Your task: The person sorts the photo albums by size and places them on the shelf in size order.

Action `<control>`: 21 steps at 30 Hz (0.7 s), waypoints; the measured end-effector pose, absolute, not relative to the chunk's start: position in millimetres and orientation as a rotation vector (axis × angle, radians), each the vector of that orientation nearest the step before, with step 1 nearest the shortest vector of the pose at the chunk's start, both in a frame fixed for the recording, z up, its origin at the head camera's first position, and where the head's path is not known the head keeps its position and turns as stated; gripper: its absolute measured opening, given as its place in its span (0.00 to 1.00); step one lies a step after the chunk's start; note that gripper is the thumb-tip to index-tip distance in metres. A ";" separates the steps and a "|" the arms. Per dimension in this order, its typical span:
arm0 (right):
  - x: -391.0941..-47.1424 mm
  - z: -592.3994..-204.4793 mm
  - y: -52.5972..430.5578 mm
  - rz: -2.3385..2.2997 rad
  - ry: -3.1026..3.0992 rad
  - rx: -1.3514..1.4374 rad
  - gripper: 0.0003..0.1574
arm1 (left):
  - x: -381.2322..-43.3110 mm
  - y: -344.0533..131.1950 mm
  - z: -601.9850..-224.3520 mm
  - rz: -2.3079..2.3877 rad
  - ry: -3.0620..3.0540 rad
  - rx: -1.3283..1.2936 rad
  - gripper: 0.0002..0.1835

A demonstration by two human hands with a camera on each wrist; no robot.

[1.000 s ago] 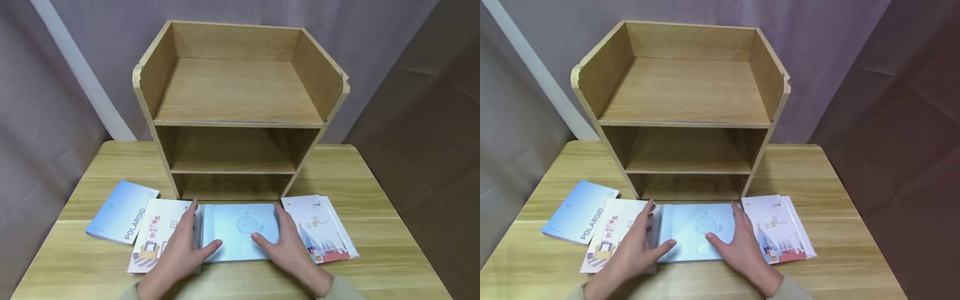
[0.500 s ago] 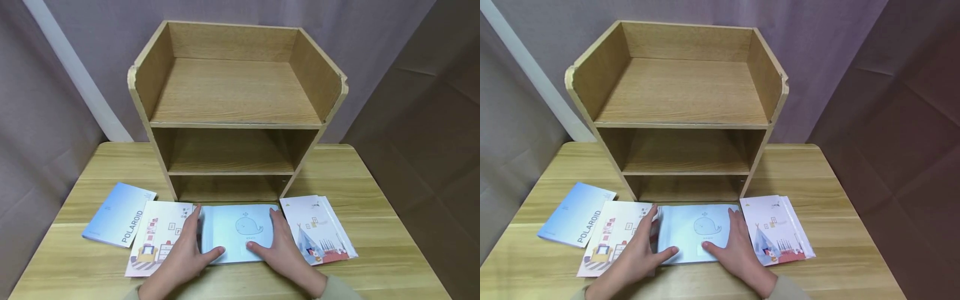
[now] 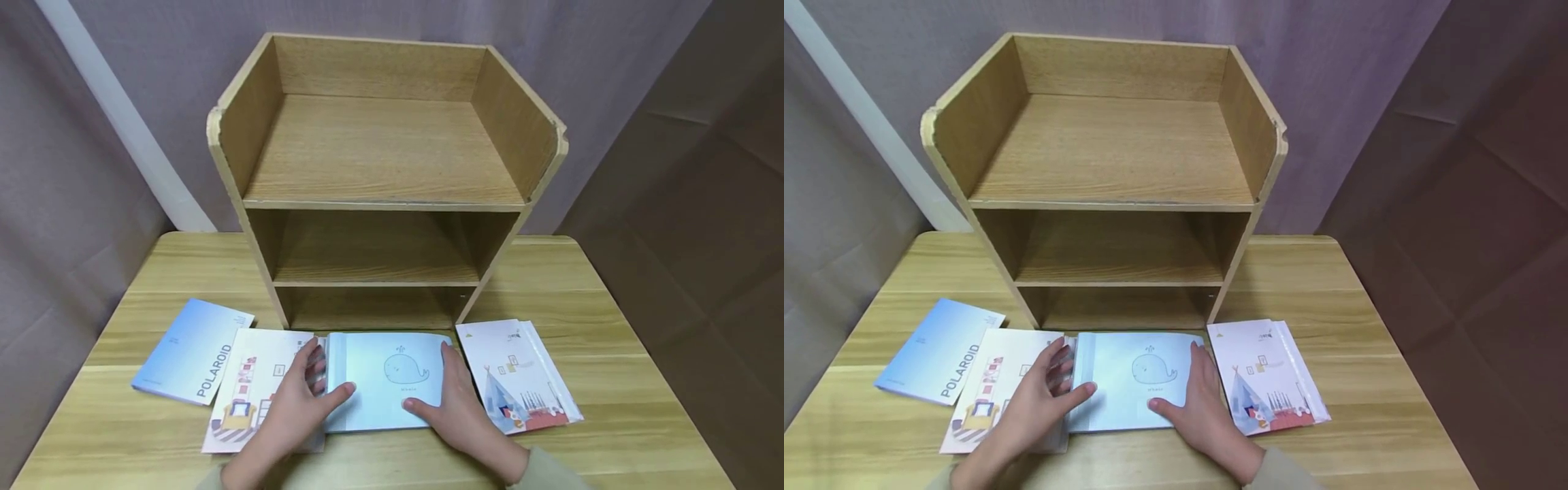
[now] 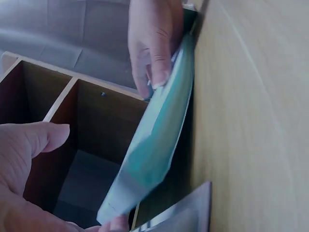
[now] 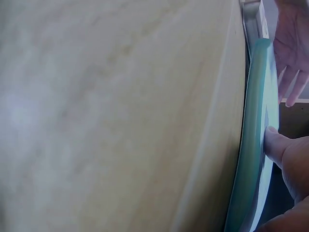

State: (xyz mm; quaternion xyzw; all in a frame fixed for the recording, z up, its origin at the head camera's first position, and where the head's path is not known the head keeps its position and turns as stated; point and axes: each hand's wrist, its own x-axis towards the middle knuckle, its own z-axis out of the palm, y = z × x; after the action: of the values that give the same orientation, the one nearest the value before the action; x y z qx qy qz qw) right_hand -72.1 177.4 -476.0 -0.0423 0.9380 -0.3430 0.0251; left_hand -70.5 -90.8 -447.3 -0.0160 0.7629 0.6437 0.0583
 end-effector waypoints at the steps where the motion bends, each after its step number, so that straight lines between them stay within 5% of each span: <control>1: -72.6 -476.1 177.3 -1.059 2.908 -0.137 0.77 | -71.5 -91.4 -446.3 1.980 2.283 -0.063 0.53; 12: -72.2 -474.1 175.6 -1.025 2.911 -0.138 0.76 | -72.8 -84.7 -445.5 2.140 2.032 0.004 0.42; 21: -74.8 -472.7 177.1 -1.021 2.865 -0.112 0.75 | -64.8 -74.5 -453.1 1.960 2.179 0.100 0.49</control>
State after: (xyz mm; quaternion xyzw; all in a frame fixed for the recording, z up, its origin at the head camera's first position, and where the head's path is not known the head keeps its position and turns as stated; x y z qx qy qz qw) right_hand -74.8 177.1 -472.7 -0.0369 0.9402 -0.3349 0.0491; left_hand -64.8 -74.5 -453.1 0.0341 0.7389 0.6648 0.1042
